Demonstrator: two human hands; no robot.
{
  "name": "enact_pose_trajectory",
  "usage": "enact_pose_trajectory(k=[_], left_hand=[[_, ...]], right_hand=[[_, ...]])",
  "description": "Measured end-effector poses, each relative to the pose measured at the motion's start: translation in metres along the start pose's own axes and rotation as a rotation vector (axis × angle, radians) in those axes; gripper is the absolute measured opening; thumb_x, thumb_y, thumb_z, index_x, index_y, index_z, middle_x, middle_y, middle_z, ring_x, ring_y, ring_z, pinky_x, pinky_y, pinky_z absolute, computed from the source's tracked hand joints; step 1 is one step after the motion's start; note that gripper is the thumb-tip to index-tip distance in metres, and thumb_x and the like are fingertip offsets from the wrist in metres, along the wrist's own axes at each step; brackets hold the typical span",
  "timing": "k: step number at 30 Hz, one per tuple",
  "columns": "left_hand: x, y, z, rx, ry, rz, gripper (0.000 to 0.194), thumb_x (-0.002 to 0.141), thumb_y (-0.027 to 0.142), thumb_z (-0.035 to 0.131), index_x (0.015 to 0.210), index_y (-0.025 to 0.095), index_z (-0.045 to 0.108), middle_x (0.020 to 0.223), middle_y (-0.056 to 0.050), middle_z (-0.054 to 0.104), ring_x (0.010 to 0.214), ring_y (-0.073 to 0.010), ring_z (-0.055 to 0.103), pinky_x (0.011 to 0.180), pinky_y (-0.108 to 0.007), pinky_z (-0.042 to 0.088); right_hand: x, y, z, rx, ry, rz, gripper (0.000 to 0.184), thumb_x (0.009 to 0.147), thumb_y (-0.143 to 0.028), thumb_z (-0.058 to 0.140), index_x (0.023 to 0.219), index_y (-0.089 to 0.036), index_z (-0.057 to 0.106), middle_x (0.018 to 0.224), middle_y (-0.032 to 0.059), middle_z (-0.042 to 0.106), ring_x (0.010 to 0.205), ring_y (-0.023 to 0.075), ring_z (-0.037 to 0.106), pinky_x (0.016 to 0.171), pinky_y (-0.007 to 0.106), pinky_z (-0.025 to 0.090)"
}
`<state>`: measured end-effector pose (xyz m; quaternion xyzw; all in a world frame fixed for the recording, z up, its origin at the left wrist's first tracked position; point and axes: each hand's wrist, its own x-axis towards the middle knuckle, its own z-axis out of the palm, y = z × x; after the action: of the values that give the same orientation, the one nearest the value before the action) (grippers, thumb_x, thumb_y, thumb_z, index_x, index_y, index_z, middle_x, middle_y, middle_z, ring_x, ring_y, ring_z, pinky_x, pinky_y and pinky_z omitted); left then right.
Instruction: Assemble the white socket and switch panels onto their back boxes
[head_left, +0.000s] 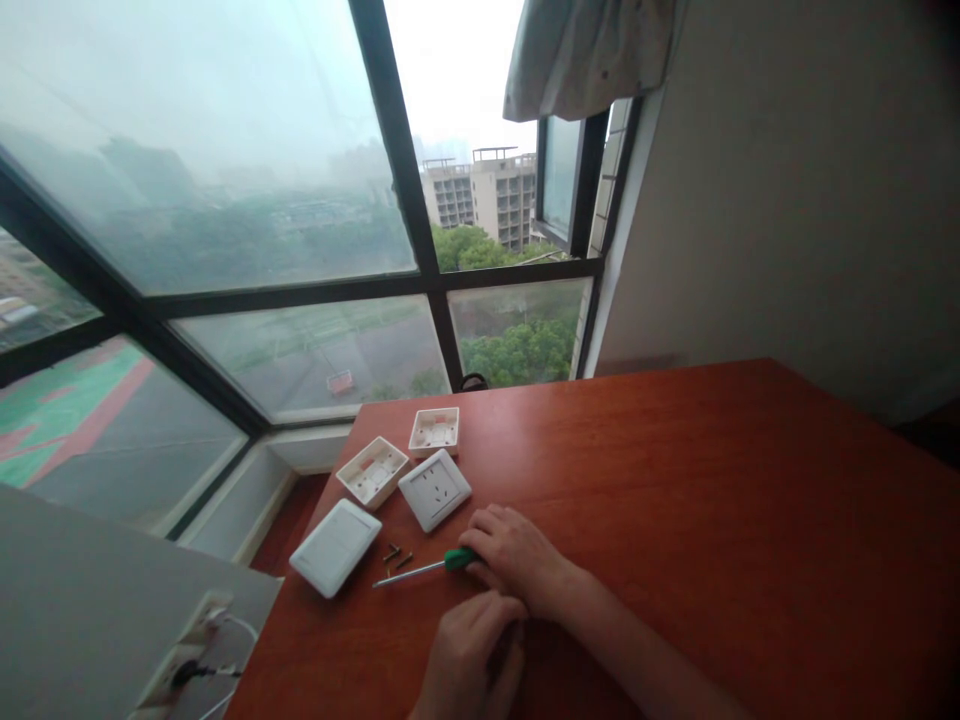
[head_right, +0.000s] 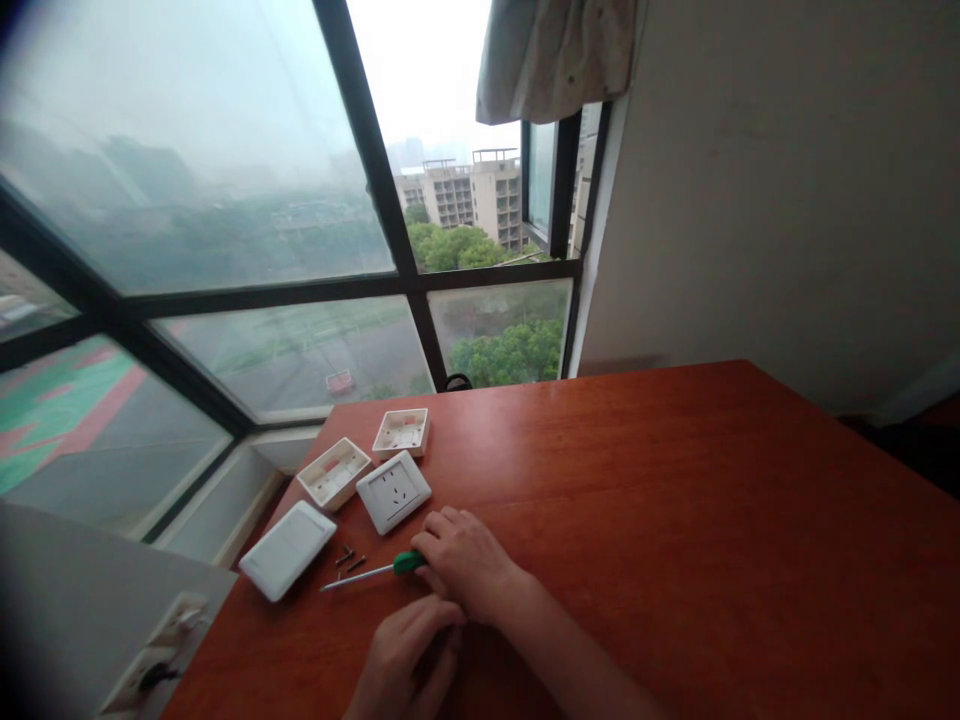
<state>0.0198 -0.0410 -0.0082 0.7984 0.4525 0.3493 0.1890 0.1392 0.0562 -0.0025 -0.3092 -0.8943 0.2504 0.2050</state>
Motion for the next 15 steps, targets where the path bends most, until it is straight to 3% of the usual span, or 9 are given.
enact_pose_trajectory(k=[5, 8, 12, 15], left_hand=[[0.001, -0.001, -0.002, 0.004, -0.023, -0.006, 0.018, 0.086, 0.009, 0.043, 0.092, 0.022, 0.055, 0.074, -0.002, 0.063, 0.065, -0.0151, 0.059, 0.06, -0.022, 0.045], [0.004, 0.001, -0.001, 0.006, -0.026, -0.042, 0.018, 0.087, 0.009, 0.042, 0.09, 0.022, 0.055, 0.073, -0.002, 0.062, 0.065, -0.0146, 0.059, 0.058, -0.022, 0.045], [0.004, 0.002, -0.006, 0.076, -0.004, -0.051, 0.02, 0.088, 0.009, 0.041, 0.093, 0.021, 0.057, 0.079, -0.003, 0.065, 0.07, -0.0149, 0.062, 0.063, -0.023, 0.05], [-0.007, -0.004, -0.017, 0.275, 0.034, -0.017, 0.024, 0.088, 0.012, 0.043, 0.102, 0.022, 0.059, 0.094, -0.007, 0.067, 0.082, -0.018, 0.066, 0.072, -0.027, 0.054]], right_hand=[[-0.031, 0.012, -0.023, 0.176, 0.127, 0.133, 0.015, 0.092, -0.019, 0.045, 0.105, -0.019, 0.054, 0.099, 0.0037, 0.063, 0.087, 0.0155, 0.058, 0.078, 0.026, 0.044], [-0.045, 0.025, -0.031, 0.241, 0.226, 0.251, 0.016, 0.095, -0.02, 0.038, 0.098, -0.018, 0.053, 0.084, 0.0023, 0.062, 0.076, 0.015, 0.057, 0.069, 0.026, 0.043], [-0.051, 0.033, -0.032, 0.301, 0.286, 0.332, 0.015, 0.093, -0.025, 0.044, 0.09, -0.018, 0.057, 0.078, 0.0012, 0.062, 0.072, 0.0154, 0.056, 0.066, 0.026, 0.04], [-0.05, 0.033, -0.031, 0.341, 0.299, 0.356, 0.015, 0.091, -0.028, 0.048, 0.087, -0.019, 0.06, 0.078, 0.0007, 0.062, 0.071, 0.0153, 0.055, 0.066, 0.026, 0.039]])
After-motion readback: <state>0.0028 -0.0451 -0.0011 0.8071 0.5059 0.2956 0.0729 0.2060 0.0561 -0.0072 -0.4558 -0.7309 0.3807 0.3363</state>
